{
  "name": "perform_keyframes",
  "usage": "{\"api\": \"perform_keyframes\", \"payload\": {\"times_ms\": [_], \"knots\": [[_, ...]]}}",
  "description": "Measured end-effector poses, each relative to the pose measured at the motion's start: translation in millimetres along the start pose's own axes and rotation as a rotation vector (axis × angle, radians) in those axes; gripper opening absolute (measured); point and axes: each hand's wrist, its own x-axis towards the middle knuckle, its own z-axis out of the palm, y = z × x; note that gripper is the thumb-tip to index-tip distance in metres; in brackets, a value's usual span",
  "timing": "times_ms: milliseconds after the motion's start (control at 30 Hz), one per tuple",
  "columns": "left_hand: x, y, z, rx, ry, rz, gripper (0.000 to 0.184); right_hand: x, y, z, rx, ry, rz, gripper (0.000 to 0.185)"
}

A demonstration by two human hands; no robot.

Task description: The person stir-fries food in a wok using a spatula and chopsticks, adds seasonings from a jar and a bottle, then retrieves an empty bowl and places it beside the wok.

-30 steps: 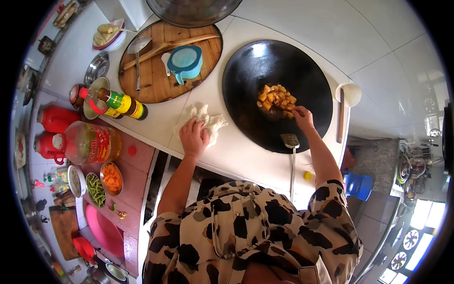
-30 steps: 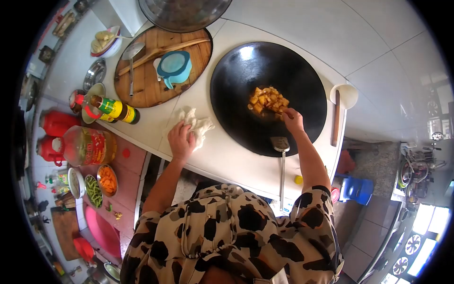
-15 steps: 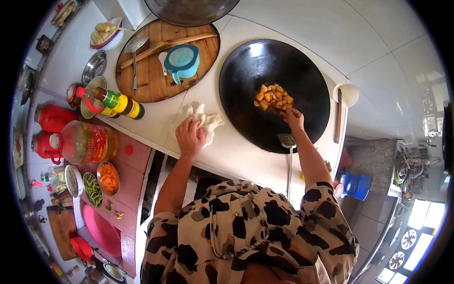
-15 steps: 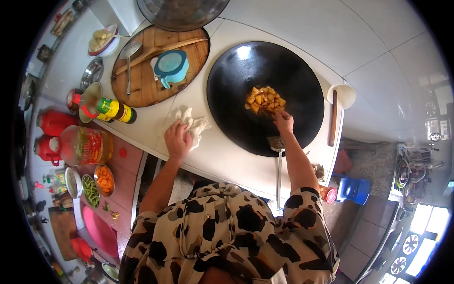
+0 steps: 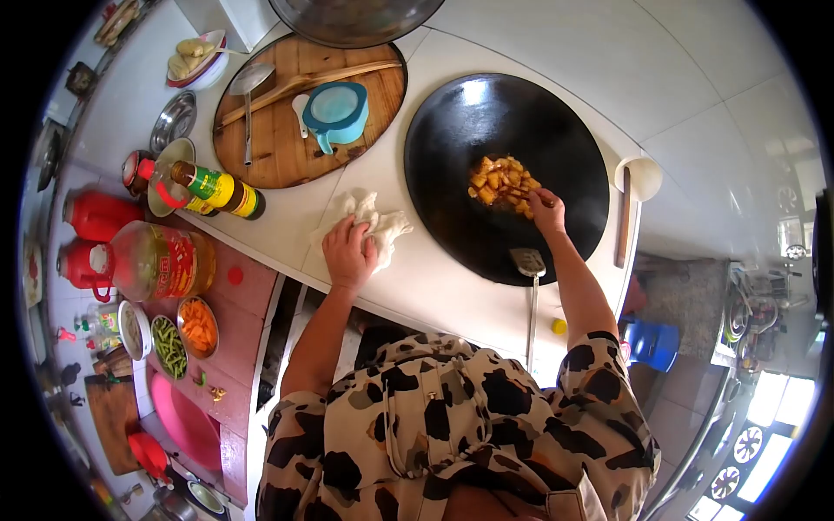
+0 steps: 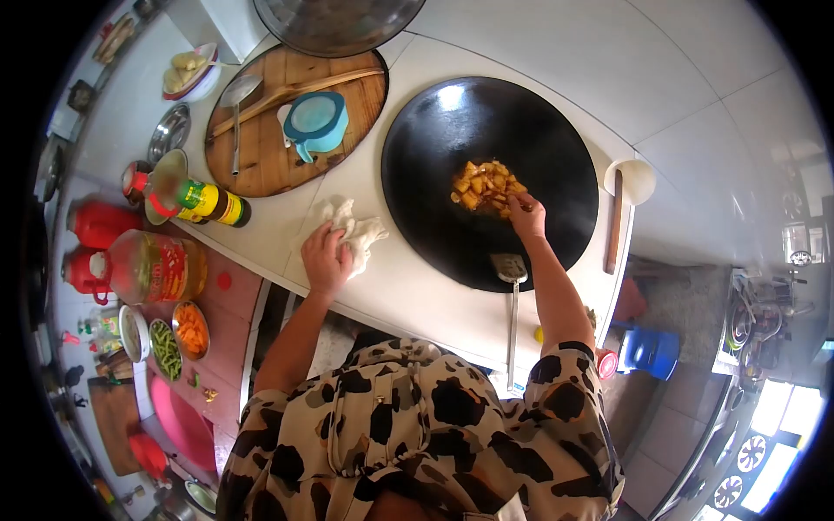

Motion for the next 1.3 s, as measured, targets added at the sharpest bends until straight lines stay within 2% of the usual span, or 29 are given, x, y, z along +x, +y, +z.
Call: {"api": "perform_keyframes", "payload": {"times_ms": [100, 133, 233, 267, 500, 700, 867, 1067, 1167, 1267, 1300], "knots": [[0, 1, 0, 0.018, -0.015, -0.011, 0.031, 8, 18, 12, -0.052, 0.052, -0.063, 0.02], [0, 1, 1, 0.017, -0.012, -0.009, 0.031, 11, 21, 15, 0.006, 0.077, 0.005, 0.021], [0, 2, -2, 0.019, -0.012, -0.004, 0.031, 10, 1, 13, 0.496, 0.259, 0.394, 0.024], [1, 3, -3, 0.021, -0.015, -0.005, 0.031, 9, -11, 10, 0.558, 0.334, 0.438, 0.025], [2, 2, -2, 0.031, -0.017, -0.005, 0.032, 1, -6, -13, 0.817, 0.318, 0.555, 0.022], [3, 4, -4, 0.028, -0.022, 0.007, 0.032, -9, -14, -2, 0.845, 0.297, 0.548, 0.021], [1, 3, -1, 0.046, 0.004, 0.003, 0.03, -8, -9, 31, 0.724, 0.445, 0.493, 0.022], [2, 4, -3, 0.033, 0.017, -0.005, 0.029, -17, 5, 39, 0.326, 0.169, 0.128, 0.017], [1, 4, -3, 0.027, 0.017, -0.004, 0.03, -20, 11, 35, -0.061, 0.062, -0.126, 0.016], [3, 4, -4, 0.022, 0.027, -0.003, 0.03, -39, -35, 40, 0.406, 0.049, 0.032, 0.016], [2, 4, -4, 0.018, 0.028, -0.001, 0.03, -42, -43, 41, 0.442, 0.046, 0.066, 0.016]]}}
